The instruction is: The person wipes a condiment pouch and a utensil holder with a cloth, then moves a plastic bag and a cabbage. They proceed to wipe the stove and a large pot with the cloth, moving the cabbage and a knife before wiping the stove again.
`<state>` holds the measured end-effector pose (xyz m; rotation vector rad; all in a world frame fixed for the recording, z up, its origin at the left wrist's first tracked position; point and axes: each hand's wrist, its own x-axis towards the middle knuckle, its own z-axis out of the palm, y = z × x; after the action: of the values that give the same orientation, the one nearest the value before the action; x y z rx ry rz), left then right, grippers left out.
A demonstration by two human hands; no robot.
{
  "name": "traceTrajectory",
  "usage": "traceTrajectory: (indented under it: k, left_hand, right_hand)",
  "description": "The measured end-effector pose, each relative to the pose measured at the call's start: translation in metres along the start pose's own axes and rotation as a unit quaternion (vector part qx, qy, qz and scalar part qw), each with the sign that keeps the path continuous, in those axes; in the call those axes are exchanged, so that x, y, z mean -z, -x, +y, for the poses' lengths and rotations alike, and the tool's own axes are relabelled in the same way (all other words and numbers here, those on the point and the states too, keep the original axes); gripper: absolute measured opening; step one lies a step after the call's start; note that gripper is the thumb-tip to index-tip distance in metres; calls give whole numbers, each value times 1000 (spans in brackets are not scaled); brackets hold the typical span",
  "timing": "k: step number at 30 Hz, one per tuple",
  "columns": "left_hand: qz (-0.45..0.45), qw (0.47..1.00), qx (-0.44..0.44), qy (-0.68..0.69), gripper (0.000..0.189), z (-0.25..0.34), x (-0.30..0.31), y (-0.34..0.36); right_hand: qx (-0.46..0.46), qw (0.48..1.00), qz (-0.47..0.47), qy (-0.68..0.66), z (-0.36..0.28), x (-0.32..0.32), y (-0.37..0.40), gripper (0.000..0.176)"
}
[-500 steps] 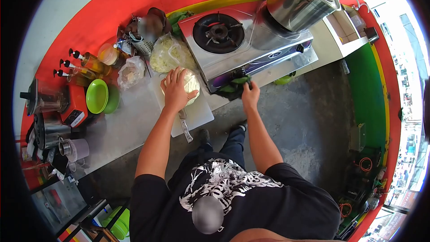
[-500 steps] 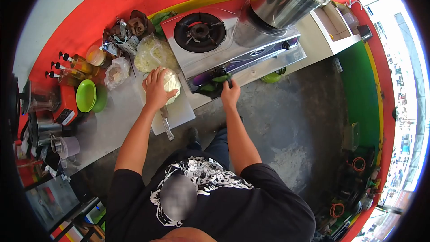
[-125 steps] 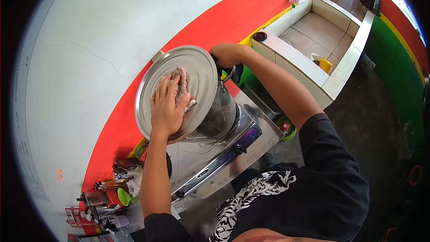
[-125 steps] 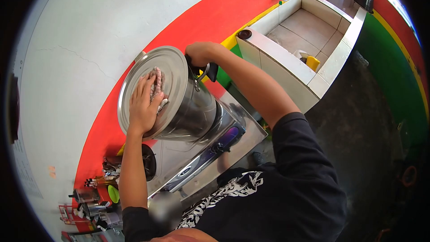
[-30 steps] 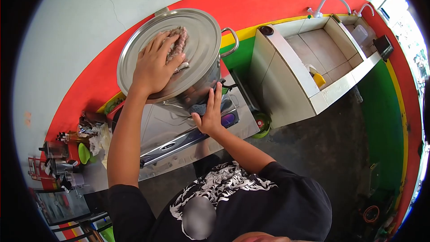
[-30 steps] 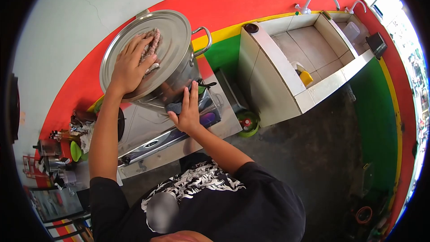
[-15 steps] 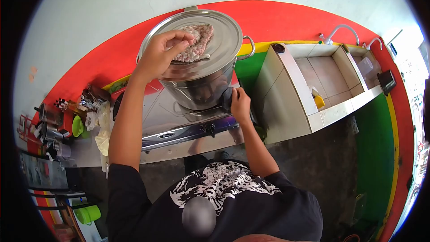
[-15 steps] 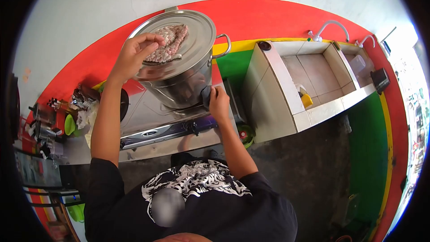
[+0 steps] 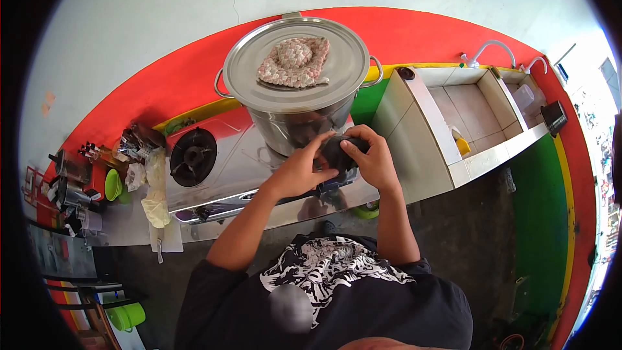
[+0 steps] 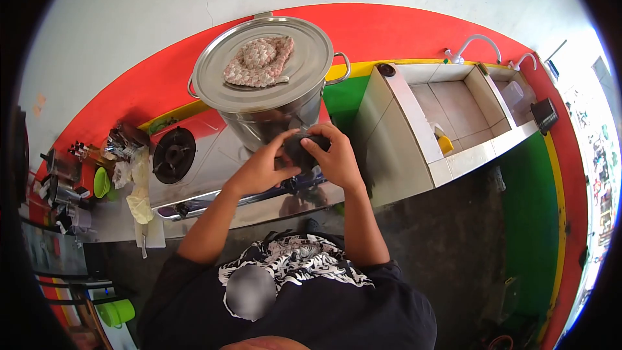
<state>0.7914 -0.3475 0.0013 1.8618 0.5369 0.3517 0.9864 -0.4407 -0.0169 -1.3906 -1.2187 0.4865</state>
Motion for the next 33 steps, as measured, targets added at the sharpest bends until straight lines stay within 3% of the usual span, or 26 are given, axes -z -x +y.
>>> traceTrajectory:
  k: [2,4,6,8,10,13,14,15,16,18,19,20,22,23,26,28,29,33]
  left_hand:
    - [-5,1000,4,18,31,-27,-6,-6]
    - [-20,999,13,35,25,-54,-7,-1]
    - [80,989,-34,116,14,-71,-6,6]
    - [81,992,-23,94,11,-72,-1,18]
    - [115,985,9,128,13,-80,-3,27]
    - [111,972,15,207,18,-94,-18,29]
    - [122,959,25,254,20,-102,-25,29]
    - [106,965,42,237,38,-117,-29,28]
    - [97,965,39,239,38,-107,-30,28]
    - [193,976,-91,43,63,-71,-43,44]
    - [198,972,-128,-9,79,-63,-48,46]
    - [175,975,-137,-5,79,-58,-55,47]
    - [160,961,-223,-45,71,-51,-62,48]
    - [137,977,-166,-2,55,-50,-67,48]
    - [108,981,-158,10,39,-52,-61,42]
    - [115,979,-164,36,34,-47,-56,40]
    - [123,976,-167,62,30,-43,-54,39]
    - [114,961,-185,169,24,-35,-42,35]
  right_hand:
    - [3,1000,-11,-10,-19,-5,5,26]
    - [-49,994,-89,47,-38,-4,12,27]
    - [-69,984,-120,111,-44,-1,22,28]
    - [-89,968,-151,180,-46,6,33,31]
    - [-3,952,-221,210,-44,11,41,39]
    - [-7,953,-219,209,-61,8,44,42]
    - [3,954,-208,215,-65,7,47,42]
    - [1,955,-200,220,-65,5,46,42]
    - [5,963,-154,220,-64,1,46,38]
    - [-13,969,-98,225,-63,-8,57,35]
    - [-8,972,-82,220,-63,-12,59,29]
    - [-2,975,-60,214,-63,-17,62,24]
    - [18,973,-33,229,-64,-19,68,21]
    - [9,967,-41,251,-70,-19,71,23]
    - [11,958,-42,284,-82,-15,78,27]
    - [3,955,-23,294,-95,-6,83,28]
    - [-56,955,-46,287,-102,0,86,32]
    - [-39,941,-101,320,-121,16,102,40]
